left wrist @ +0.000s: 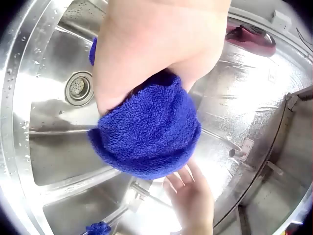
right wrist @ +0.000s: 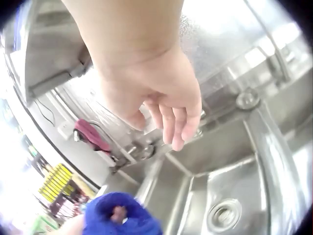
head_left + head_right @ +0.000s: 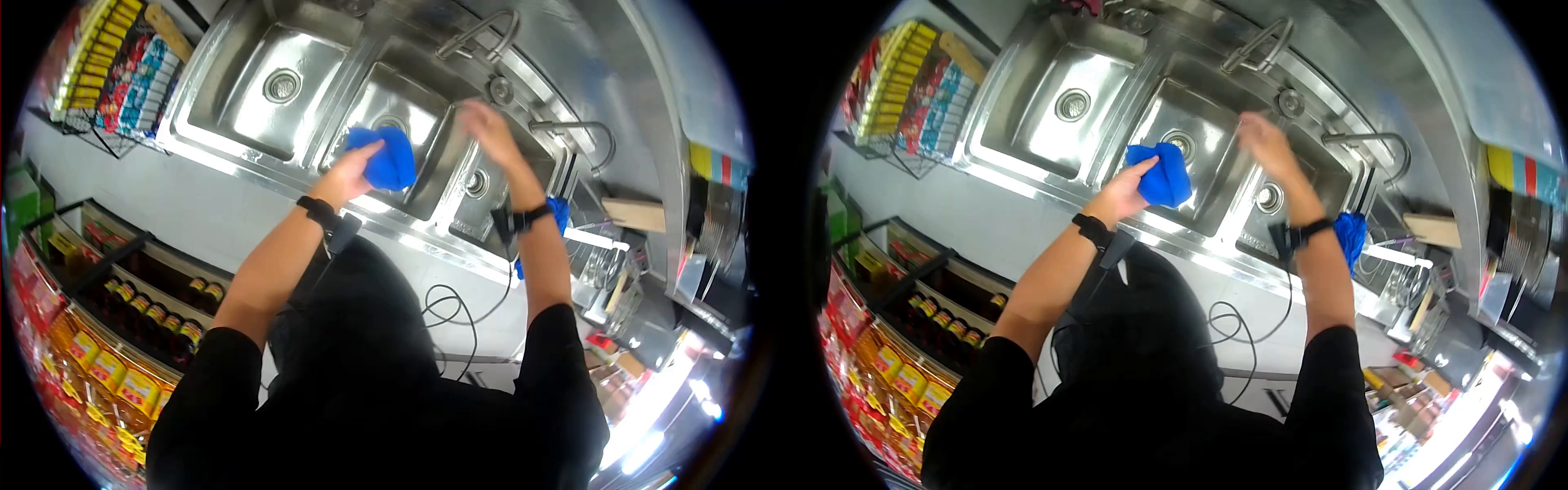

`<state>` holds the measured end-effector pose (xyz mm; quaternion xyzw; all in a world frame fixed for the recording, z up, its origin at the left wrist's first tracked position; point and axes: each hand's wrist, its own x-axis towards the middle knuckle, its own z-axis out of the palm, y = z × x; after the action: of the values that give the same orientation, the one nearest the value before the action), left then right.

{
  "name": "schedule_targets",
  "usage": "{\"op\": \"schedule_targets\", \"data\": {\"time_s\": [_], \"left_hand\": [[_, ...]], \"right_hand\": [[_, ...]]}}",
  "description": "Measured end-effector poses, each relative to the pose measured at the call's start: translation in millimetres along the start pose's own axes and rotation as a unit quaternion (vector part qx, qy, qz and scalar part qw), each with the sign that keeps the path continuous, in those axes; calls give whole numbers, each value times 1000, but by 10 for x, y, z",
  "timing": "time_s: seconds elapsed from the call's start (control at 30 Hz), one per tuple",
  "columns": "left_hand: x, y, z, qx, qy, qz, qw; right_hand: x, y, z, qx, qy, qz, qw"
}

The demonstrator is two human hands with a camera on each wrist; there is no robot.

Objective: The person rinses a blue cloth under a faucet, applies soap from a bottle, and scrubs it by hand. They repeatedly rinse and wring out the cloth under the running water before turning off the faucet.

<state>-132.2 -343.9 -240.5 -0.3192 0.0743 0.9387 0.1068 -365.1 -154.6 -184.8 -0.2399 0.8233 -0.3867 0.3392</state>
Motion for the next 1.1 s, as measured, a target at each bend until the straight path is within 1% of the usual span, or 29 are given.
{"op": "schedule_targets", "data": {"time_s": [0.03, 0.07, 0.1, 0.13, 0.17, 0.2, 0.23, 0.3, 0.37, 0.43, 0.5, 0.53, 0.6, 0.63, 0.7, 0.73, 0.77, 0.8, 0.83, 0.87, 0.9, 0.93, 1.0, 1.03, 1.07, 1.1], "left_hand": [[11, 51, -8, 0, -6, 6, 1000], [46, 96, -35, -6, -23, 10, 1000], [85, 133, -69, -9, -40, 13, 999], [116, 163, -107, -11, -55, 15, 998], [151, 170, -139, 1, -44, 21, 999], [188, 172, -154, 15, -34, 25, 999], [213, 169, -151, 30, -24, 27, 999], [207, 187, -116, 60, -28, 38, 997], [200, 207, -105, 77, -30, 56, 995], [277, 200, -161, 64, -34, 59, 996], [348, 185, -144, 47, -30, 65, 996], [424, 178, -148, 45, -45, 68, 996], [585, 132, -138, 36, -48, 64, 996], [648, 138, -90, 32, -51, 65, 996], [764, 101, 11, 28, -52, 59, 996], [826, 83, 63, 28, -56, 59, 996], [891, 75, 102, 30, -59, 59, 996], [979, 70, 111, 63, -69, 58, 994], [1003, 61, 172, 63, -66, 43, 995], [1025, 70, 241, 64, -64, 31, 995], [1045, 95, 305, 64, -61, 19, 996], [1127, 85, 296, 72, -65, 9, 995], [1175, 64, 407, 88, -64, -9, 994], [1210, 58, 462, 97, -64, -19, 993], [1353, 32, 402, 127, -81, -15, 988], [1380, 20, 467, 238, -22, 33, 970]], "right_hand": [[317, -86, -59, -116, 89, -18, 989], [761, 54, -229, -125, 94, 32, 987], [1222, 223, -423, -225, 104, 42, 968], [1510, 355, -502, -321, 113, 52, 939], [1451, 93, -378, -338, 157, 49, 927], [1753, 474, -473, -395, 174, -85, 898], [2087, 868, -590, -443, 187, -217, 850], [2259, 936, -562, -510, 136, -86, 845], [2294, 811, -498, -532, 107, -28, 839], [2102, 734, -483, -517, 102, -25, 849], [2181, 899, -520, -490, 100, 1, 866], [2026, 759, -460, -523, 81, 12, 848], [1499, 141, -225, -542, 41, 103, 833], [1488, 167, -225, -540, 46, 73, 837], [1443, 422, -213, -538, 55, 14, 841], [1537, 745, -226, -486, 115, -69, 864], [1479, 832, -213, -423, 159, -124, 883], [1374, 868, -154, -356, 202, -178, 895], [1254, 894, -99, -287, 244, -230, 898], [1119, 911, -57, -175, 209, -85, 958], [894, 848, 30, 43, 156, 0, 987], [652, 775, 143, 258, 93, 83, 958], [389, 826, 408, 368, 5, 97, 925], [194, 723, 546, 228, 46, 21, 972], [81, 693, 595, 125, 77, -22, 989], [16, 691, 602, 20, 108, -64, 992]]}}
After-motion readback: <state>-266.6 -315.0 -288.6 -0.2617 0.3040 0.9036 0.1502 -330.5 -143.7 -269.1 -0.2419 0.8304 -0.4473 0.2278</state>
